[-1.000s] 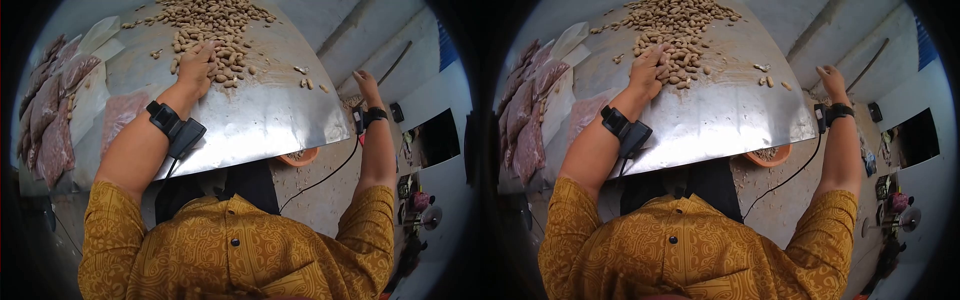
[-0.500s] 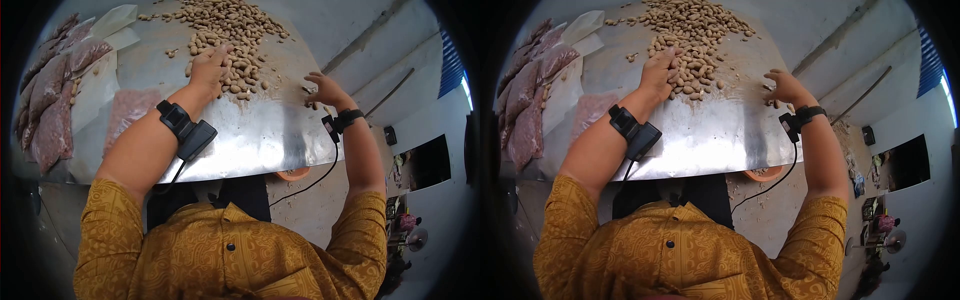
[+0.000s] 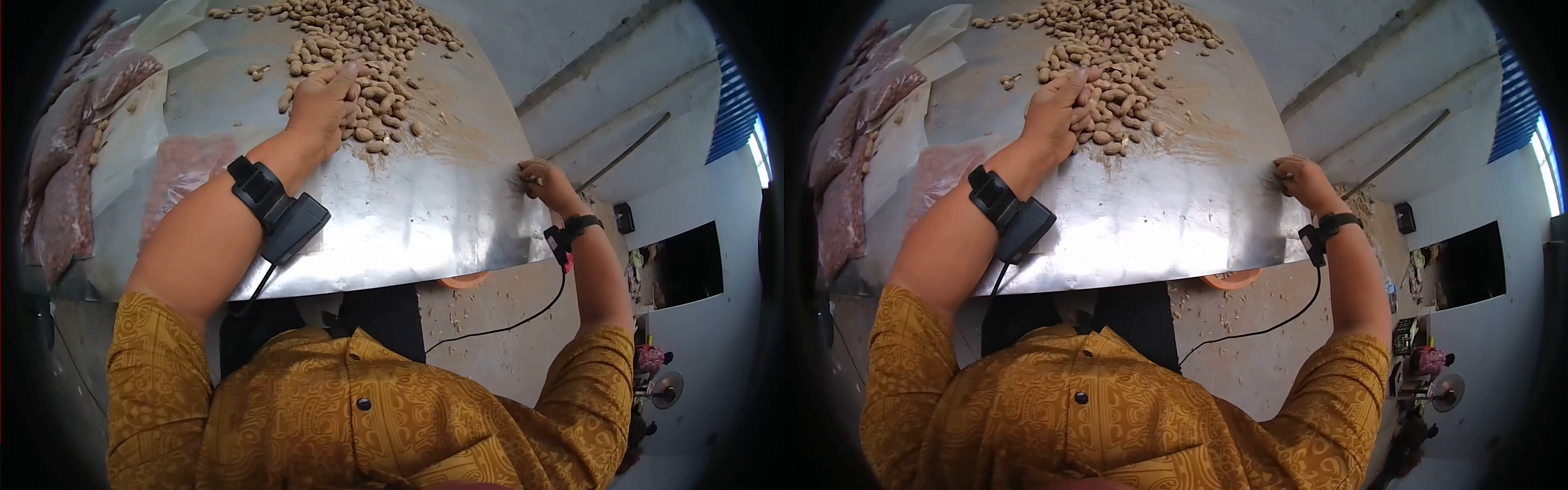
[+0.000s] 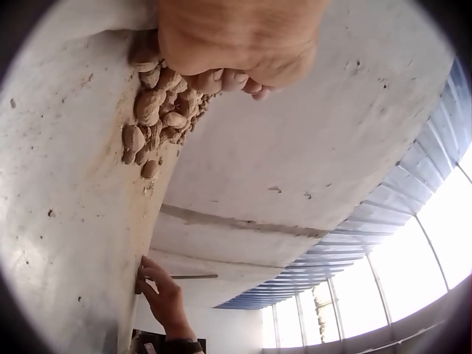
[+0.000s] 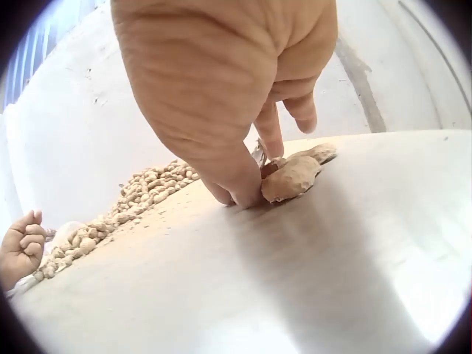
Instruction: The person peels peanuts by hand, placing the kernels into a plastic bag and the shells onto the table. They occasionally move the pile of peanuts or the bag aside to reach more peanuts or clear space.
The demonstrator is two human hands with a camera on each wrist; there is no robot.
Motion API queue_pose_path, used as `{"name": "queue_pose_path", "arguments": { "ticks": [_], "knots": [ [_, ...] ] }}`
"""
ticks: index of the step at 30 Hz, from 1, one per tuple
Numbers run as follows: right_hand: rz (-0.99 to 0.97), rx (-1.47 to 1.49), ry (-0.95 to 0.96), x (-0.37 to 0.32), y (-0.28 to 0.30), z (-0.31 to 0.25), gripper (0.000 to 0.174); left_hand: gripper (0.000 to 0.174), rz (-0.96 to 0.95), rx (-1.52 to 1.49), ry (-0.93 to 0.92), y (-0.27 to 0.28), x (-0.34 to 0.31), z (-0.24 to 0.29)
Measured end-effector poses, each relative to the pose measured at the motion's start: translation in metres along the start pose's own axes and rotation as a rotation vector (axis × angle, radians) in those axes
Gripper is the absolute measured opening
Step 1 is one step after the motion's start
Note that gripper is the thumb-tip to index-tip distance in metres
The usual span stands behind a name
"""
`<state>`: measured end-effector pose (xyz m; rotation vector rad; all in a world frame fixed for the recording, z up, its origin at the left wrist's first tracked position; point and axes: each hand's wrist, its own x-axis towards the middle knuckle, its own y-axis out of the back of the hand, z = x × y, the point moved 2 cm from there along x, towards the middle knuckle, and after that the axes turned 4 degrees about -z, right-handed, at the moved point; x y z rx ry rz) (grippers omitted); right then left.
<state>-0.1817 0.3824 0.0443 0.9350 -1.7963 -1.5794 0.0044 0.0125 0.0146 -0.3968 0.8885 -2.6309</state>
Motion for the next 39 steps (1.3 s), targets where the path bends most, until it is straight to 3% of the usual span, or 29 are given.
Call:
{"name": "queue_pose_path", "arguments": {
  "ticks": [2,5,9,12,15,17,21,22,24,26,29,35,38,39],
  "knots": [
    [-0.025,-0.188,-0.018,-0.012,0.007,0.028,0.024,0.025,0.009,0.001,0.012,-0.001,0.000,-0.002],
    [-0.172,-0.345,-0.300,-0.025,0.013,0.060,0.026,0.029,-0.023,0.017,0.024,0.000,0.002,-0.005],
    [-0.050,-0.266,-0.387,-0.023,0.026,0.075,0.026,0.031,-0.034,0.009,0.023,0.000,0.002,-0.006],
    [0.263,-0.310,-0.060,0.004,0.035,0.064,0.021,0.030,-0.071,-0.012,-0.001,0.003,0.004,-0.005],
    [0.442,-0.080,-0.093,0.050,0.047,0.015,0.017,0.029,-0.034,-0.037,-0.003,0.003,0.005,-0.003],
    [0.425,-0.004,-0.124,0.075,0.059,-0.060,0.017,0.029,-0.030,-0.058,-0.016,0.004,0.005,0.000],
    [0.155,0.346,0.112,0.108,0.047,-0.175,0.024,0.027,0.015,-0.142,-0.012,0.009,0.007,0.004],
    [0.163,0.296,0.223,0.121,0.034,-0.182,0.028,0.028,0.036,-0.167,-0.010,0.010,0.009,0.005],
    [0.116,0.141,0.161,0.127,0.025,-0.218,0.024,0.028,0.046,-0.165,-0.009,0.010,0.008,0.007],
    [0.191,0.123,0.243,0.144,0.007,-0.222,0.020,0.025,0.039,-0.153,-0.002,0.010,0.008,0.007],
    [0.073,0.068,0.252,0.161,-0.006,-0.222,0.016,0.025,0.040,-0.157,0.006,0.008,0.010,0.005],
    [0.142,-0.142,0.293,0.170,-0.021,-0.218,0.016,0.024,0.011,-0.158,0.007,0.007,0.012,0.002],
    [0.196,-0.046,0.363,0.168,-0.018,-0.217,0.015,0.023,-0.008,-0.151,0.019,0.008,0.013,0.000],
    [0.216,0.161,0.326,0.167,-0.015,-0.217,0.014,0.022,-0.007,-0.147,0.018,0.007,0.013,0.000]
  ]
}}
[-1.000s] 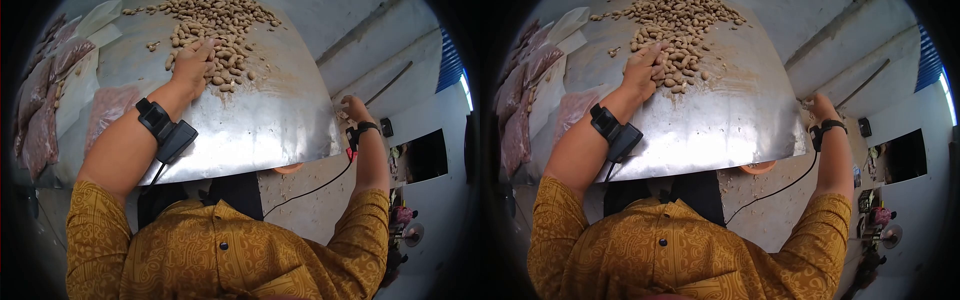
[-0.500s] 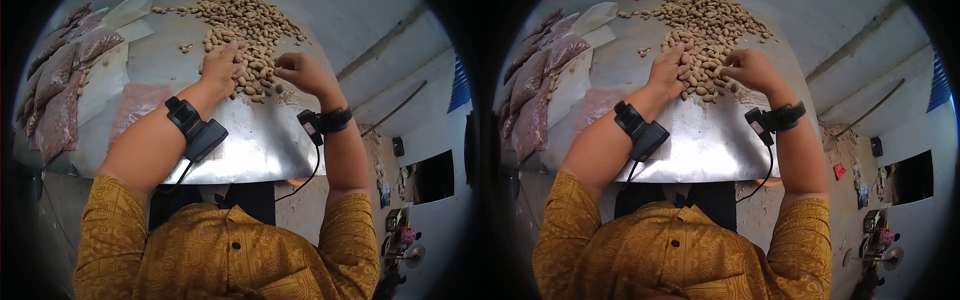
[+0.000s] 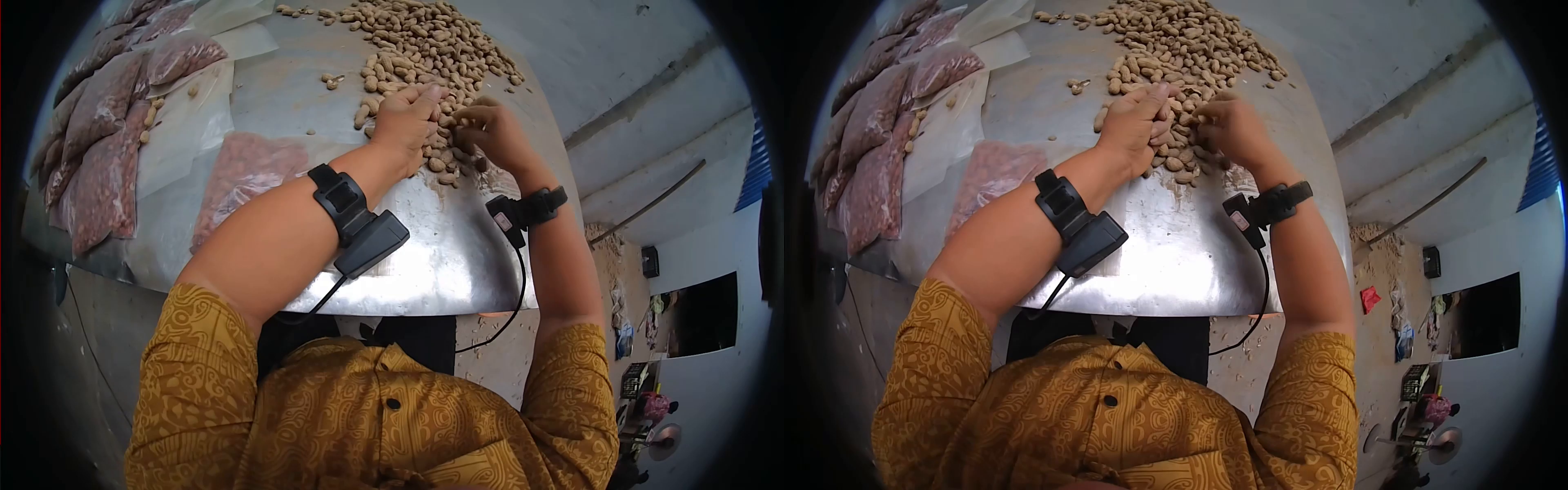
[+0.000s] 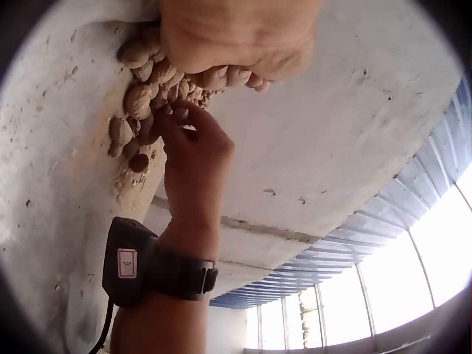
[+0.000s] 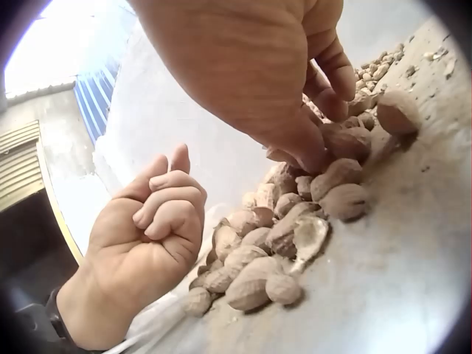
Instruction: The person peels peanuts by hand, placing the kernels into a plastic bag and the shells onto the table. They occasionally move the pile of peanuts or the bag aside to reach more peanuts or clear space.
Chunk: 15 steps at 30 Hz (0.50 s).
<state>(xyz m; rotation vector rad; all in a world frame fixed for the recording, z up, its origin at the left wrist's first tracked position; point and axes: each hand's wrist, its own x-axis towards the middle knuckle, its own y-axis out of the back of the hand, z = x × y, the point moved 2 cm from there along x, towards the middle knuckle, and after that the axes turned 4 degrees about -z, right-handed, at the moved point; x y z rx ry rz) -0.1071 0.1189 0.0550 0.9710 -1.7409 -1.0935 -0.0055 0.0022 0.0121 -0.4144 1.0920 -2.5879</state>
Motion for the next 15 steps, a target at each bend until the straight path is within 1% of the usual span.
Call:
{"name": "queue_pose_path", "arguments": {
  "ticks": [2,5,6,9,10,13,15],
  "knots": [
    [0.115,0.390,-0.117,-0.002,0.011,-0.006,0.012,0.021,0.000,0.011,0.001,-0.002,-0.001,-0.001],
    [0.185,0.949,-0.168,-0.011,0.018,-0.020,0.018,0.018,0.000,0.038,0.008,-0.006,-0.004,0.000],
    [0.205,1.046,-0.122,-0.015,0.017,-0.022,0.024,0.018,-0.020,0.039,0.017,-0.007,-0.004,0.000],
    [0.281,1.314,-0.122,-0.026,0.008,-0.025,0.026,0.016,-0.079,0.061,0.030,-0.009,-0.008,-0.001],
    [0.285,1.412,-0.111,-0.030,0.005,-0.025,0.025,0.016,-0.098,0.086,0.032,-0.011,-0.009,-0.003],
    [0.243,1.405,-0.061,-0.036,0.001,-0.017,0.029,0.017,-0.160,0.149,0.042,-0.019,-0.015,0.000],
    [0.237,1.443,-0.094,-0.040,-0.003,-0.018,0.030,0.018,-0.178,0.177,0.052,-0.022,-0.017,-0.002]
  ]
}}
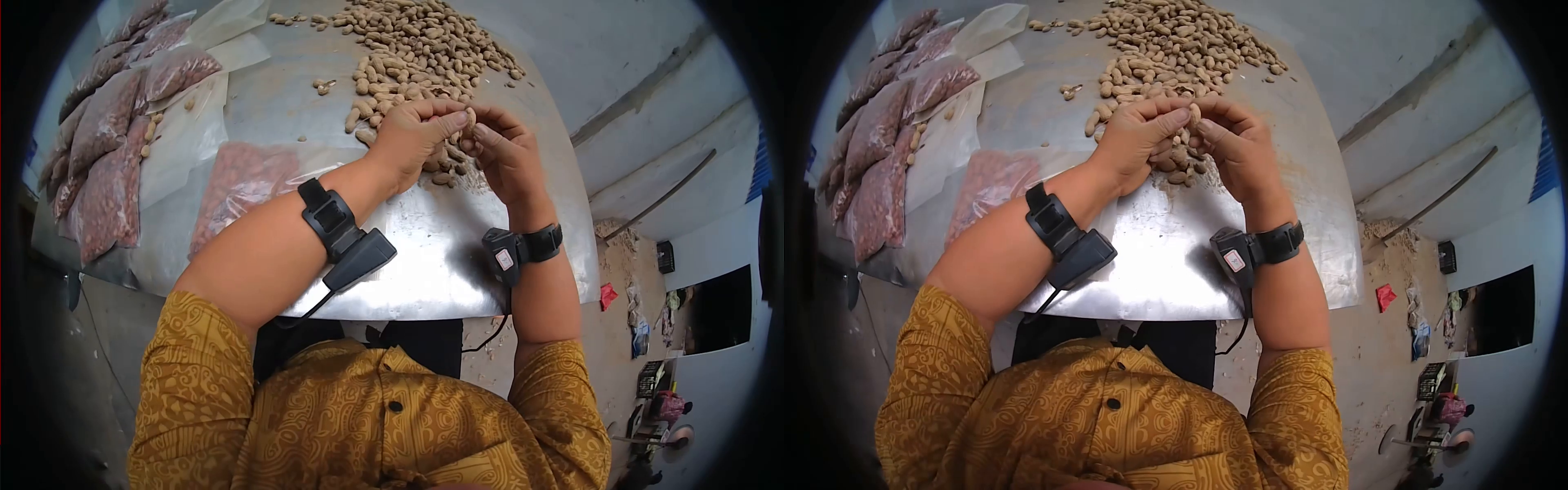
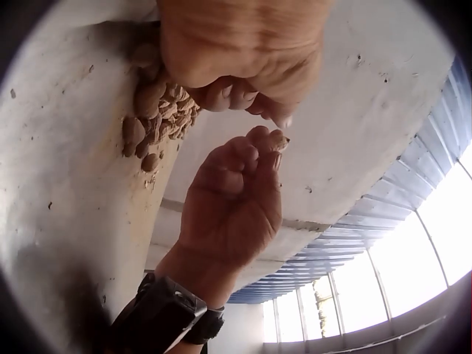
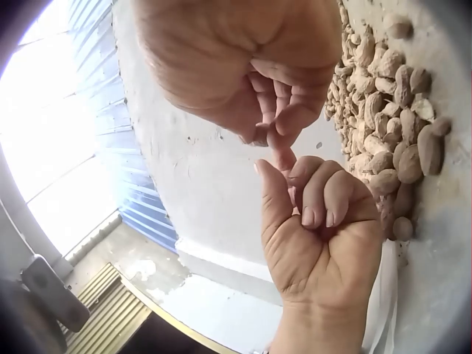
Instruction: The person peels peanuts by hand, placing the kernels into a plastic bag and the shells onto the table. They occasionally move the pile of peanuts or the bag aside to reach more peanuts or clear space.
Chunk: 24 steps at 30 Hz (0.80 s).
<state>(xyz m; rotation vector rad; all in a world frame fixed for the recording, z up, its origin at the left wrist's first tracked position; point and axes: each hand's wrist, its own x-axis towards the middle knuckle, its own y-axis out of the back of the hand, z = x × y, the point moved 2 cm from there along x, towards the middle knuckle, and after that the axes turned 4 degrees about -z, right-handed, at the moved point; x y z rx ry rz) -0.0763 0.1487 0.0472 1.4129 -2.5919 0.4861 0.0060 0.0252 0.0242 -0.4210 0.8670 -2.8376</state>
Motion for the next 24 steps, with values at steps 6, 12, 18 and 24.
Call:
{"name": "queue_pose_path", "arguments": {
  "ticks": [6,12,18,24],
  "knots": [
    [-0.018,-0.011,-0.018,0.000,0.005,0.007,0.030,0.018,0.010,0.097,-0.005,-0.001,-0.001,-0.006],
    [-0.028,-0.171,-0.003,-0.004,-0.005,0.005,0.039,0.012,-0.002,0.296,-0.031,0.005,0.001,-0.006],
    [-0.006,-0.158,-0.070,-0.006,-0.010,0.006,0.043,0.010,-0.030,0.566,-0.099,0.007,0.002,-0.006],
    [0.013,-0.144,-0.081,-0.007,-0.013,0.007,0.039,0.009,-0.033,0.415,-0.078,0.008,0.003,-0.009]
  ]
}}
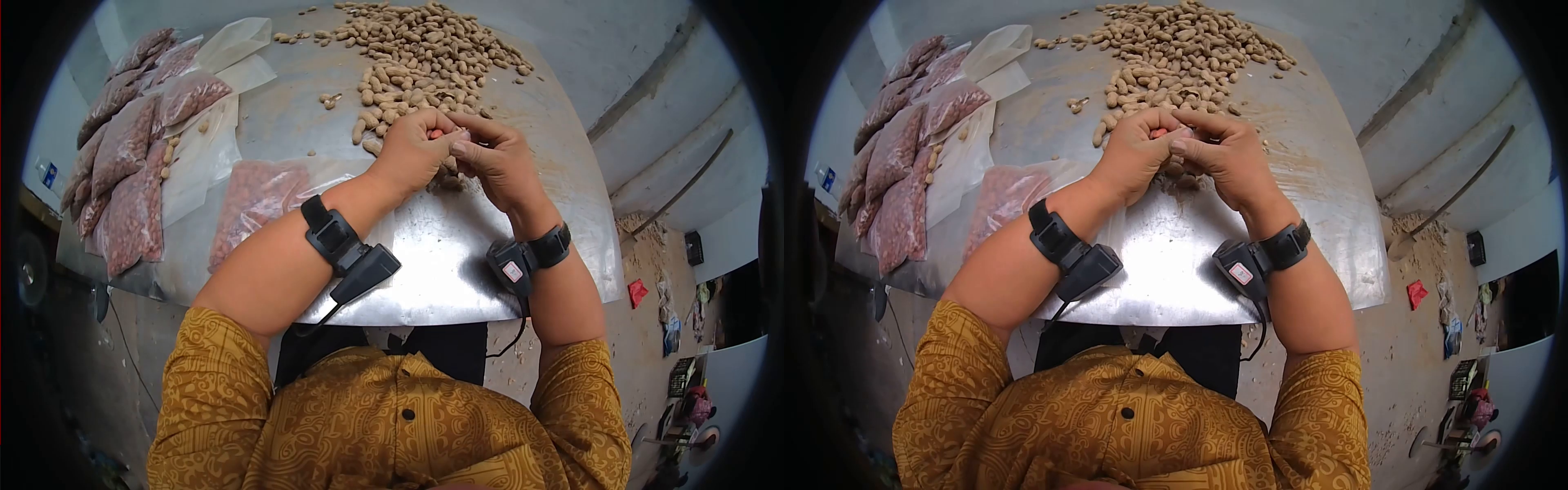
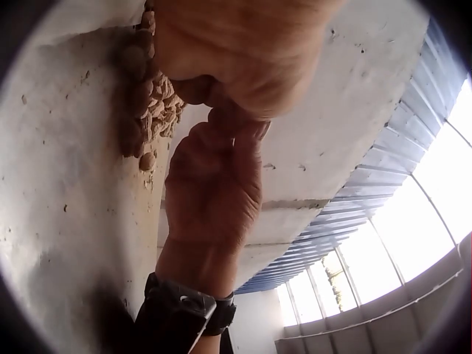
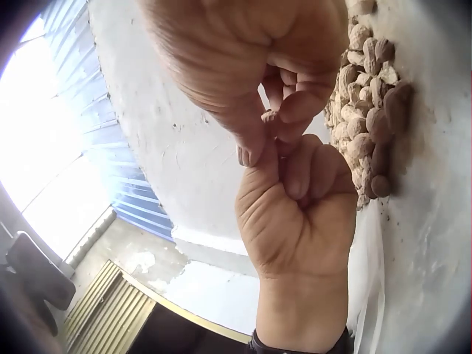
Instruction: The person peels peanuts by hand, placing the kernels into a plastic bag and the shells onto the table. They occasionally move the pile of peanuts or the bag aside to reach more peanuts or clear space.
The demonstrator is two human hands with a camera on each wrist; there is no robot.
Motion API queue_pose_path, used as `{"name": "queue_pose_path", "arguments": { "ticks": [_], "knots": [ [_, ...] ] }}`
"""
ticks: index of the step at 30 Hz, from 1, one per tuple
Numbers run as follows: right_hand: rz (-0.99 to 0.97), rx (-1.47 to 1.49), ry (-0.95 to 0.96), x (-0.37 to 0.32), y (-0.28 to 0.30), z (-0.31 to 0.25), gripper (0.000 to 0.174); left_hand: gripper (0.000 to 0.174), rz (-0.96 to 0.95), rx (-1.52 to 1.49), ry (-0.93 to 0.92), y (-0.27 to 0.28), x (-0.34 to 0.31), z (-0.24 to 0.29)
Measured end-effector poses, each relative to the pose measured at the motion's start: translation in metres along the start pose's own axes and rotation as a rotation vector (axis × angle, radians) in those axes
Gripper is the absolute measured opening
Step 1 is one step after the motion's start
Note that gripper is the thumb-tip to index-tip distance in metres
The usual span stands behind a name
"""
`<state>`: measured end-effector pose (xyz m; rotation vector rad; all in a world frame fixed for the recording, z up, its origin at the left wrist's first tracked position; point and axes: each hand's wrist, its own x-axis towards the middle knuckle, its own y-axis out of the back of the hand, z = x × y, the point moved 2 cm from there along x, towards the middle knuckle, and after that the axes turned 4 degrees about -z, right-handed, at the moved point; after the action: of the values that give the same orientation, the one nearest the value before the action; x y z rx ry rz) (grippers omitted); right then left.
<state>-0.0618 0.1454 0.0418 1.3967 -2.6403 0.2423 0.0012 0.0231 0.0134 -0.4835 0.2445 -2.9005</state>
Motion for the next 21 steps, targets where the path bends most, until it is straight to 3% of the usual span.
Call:
{"name": "queue_pose_path", "arguments": {
  "ticks": [5,11,21],
  "knots": [
    [0.004,-0.004,-0.014,0.000,-0.002,-0.001,0.037,0.011,-0.003,-0.104,-0.016,-0.002,-0.002,0.002],
    [-0.072,-0.012,-0.006,0.001,0.005,-0.006,0.032,0.011,0.029,-0.285,0.136,-0.011,-0.008,0.016],
    [0.098,0.157,0.088,0.000,-0.005,0.003,0.023,0.013,0.105,-0.274,0.031,-0.008,-0.002,0.007]
  ]
}}
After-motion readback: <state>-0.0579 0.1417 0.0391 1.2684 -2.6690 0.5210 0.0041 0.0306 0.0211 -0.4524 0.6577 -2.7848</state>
